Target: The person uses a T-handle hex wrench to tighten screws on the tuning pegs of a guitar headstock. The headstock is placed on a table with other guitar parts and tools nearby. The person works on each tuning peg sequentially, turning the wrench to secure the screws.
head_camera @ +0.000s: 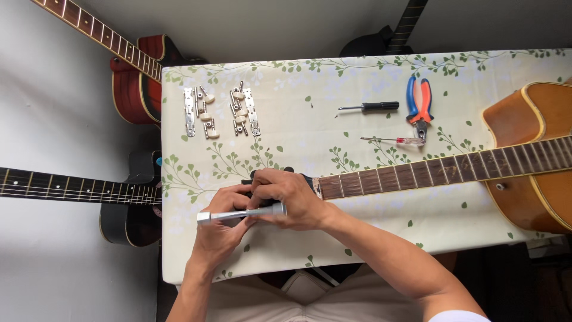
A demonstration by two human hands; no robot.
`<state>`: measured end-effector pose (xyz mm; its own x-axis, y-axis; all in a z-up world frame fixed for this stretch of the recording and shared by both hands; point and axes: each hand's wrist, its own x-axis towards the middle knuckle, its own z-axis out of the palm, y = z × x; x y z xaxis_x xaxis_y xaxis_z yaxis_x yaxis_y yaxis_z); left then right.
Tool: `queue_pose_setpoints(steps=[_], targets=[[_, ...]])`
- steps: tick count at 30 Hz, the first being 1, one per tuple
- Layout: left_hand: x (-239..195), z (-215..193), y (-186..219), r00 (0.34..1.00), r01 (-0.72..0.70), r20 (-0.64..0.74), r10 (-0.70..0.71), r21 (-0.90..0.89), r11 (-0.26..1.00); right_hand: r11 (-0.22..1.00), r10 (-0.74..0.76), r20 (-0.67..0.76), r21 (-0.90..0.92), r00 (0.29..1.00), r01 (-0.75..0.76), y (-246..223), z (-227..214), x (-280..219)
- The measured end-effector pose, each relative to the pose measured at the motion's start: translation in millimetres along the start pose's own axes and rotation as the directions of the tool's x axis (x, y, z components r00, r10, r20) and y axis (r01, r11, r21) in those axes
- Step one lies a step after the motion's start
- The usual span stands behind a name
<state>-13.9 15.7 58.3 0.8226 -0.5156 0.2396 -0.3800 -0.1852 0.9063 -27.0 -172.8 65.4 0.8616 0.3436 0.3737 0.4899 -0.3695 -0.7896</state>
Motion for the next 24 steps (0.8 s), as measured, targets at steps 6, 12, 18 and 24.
queue_pose_setpoints(steps=[6, 12, 18, 24], targets=[[-1.3, -2.0, -11.1, 0.996, -0.087, 0.03, 0.089, -0.065, 0.994, 0.995, -0.089, -0.003, -0.039, 0.996, 0.089, 5.6, 1.2, -0.8], [1.9, -3.4, -3.9, 0.999, -0.021, -0.026, 0.02, -0.02, 1.0, 0.996, -0.029, -0.03, -0.086, 0.999, 0.026, 3.5, 6.1, 0.8], [-0.7, -3.4, -8.3, 0.998, -0.065, -0.031, 0.063, -0.069, 0.995, 0.989, -0.124, 0.016, -0.081, 0.992, 0.125, -1.3, 1.9, 3.1], [0.1, -4.3, -2.6, 0.997, -0.078, -0.02, 0.077, -0.066, 0.995, 0.988, -0.101, -0.057, -0.121, 0.993, 0.094, -1.8, 7.8, 3.8]])
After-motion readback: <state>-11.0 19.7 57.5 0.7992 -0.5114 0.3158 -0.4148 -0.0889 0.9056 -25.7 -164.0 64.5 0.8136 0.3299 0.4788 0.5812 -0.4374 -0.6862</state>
